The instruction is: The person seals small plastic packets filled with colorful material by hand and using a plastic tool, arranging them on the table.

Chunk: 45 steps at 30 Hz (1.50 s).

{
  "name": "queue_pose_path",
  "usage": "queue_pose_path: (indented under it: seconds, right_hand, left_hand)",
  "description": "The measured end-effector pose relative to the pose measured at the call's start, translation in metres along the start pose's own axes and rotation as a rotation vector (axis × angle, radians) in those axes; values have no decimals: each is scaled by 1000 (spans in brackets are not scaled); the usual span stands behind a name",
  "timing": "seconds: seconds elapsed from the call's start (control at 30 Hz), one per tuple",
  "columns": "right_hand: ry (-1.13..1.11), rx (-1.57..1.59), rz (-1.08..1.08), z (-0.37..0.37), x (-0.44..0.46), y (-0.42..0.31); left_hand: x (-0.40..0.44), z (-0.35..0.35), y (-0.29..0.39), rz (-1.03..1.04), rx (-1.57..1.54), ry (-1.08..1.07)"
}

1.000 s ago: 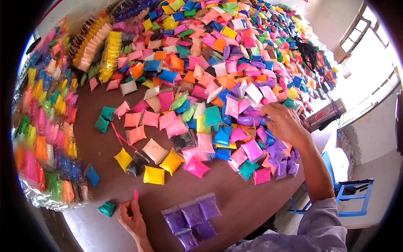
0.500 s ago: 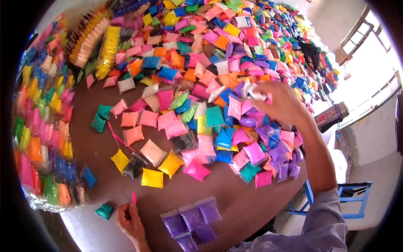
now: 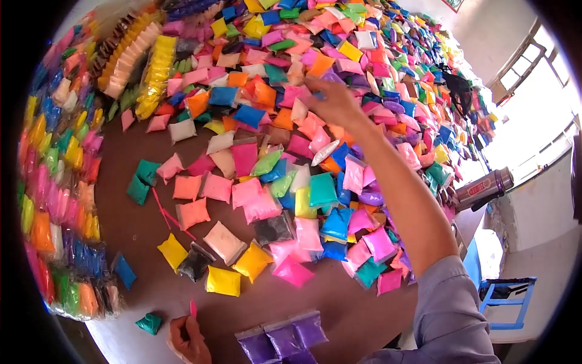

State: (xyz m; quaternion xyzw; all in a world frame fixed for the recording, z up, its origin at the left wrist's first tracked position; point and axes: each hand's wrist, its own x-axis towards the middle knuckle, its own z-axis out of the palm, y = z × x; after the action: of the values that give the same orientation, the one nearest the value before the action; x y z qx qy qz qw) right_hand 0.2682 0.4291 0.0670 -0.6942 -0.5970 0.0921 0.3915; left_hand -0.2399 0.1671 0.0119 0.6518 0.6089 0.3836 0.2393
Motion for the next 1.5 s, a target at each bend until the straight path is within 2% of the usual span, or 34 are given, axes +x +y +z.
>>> queue_pose_path:
  seconds: [0.03, 0.1, 0.13, 0.2, 0.23, 0.33, 0.53, 0.67, 0.87, 1.0, 1.1, 1.2, 1.27, 1.33, 1.4, 1.43, 1.5]
  right_hand:
    - [-43, 61, -16, 7, -13, -13]
    - [-110, -233, -118, 14, -32, -24]
    - [-105, -234, -120, 9, -36, -28]
    - [-12, -265, -54, -4, -43, -33]
    - [-12, -282, 67, -16, -47, -43]
    - [82, -387, 94, -37, -45, -24]
    - [178, -370, 20, -43, -18, 15]
    - [167, -448, 100, -33, -10, 17]
    - [20, -433, 150, -20, -25, 14]
    - [-64, -427, 139, -27, -35, 2]
    - [-93, -540, 88, -36, -31, 9]
    - [-53, -633, 112, -48, -28, 14]
    - [141, -706, -93, -53, -28, 23]
    - [127, -732, -97, -55, -17, 33]
    - [107, -315, -7, -50, -1, 39]
    - [106, -314, -8, -49, 1, 35]
    - [-43, 272, 374, -44, 8, 24]
  left_hand:
    - [-1, 1, 1, -37, -42, 15]
    - [-1, 1, 3, -65, -88, 28]
    - [0, 1, 2, -41, -93, 33]
    - [0, 0, 2, -19, -97, 41]
    - [-2, -1, 1, -73, -90, 30]
    - [-3, 0, 6, -137, -83, 29]
    - [-3, 2, 0, -145, -23, 46]
    - [-3, 0, 1, -207, -49, 27]
    - [-1, 3, 9, -216, -98, 47]
    - [-2, 3, 9, -221, -122, 54]
    - [-2, 3, 10, -208, -66, 60]
    - [-3, 4, 9, -243, -109, 75]
    - [-3, 5, 10, -243, -148, 79]
    - [-1, 6, 13, -232, -133, 78]
    - [-1, 6, 14, -223, -117, 78]
    - [-1, 6, 14, -222, -116, 76]
    - [-1, 5, 12, -224, -114, 78]
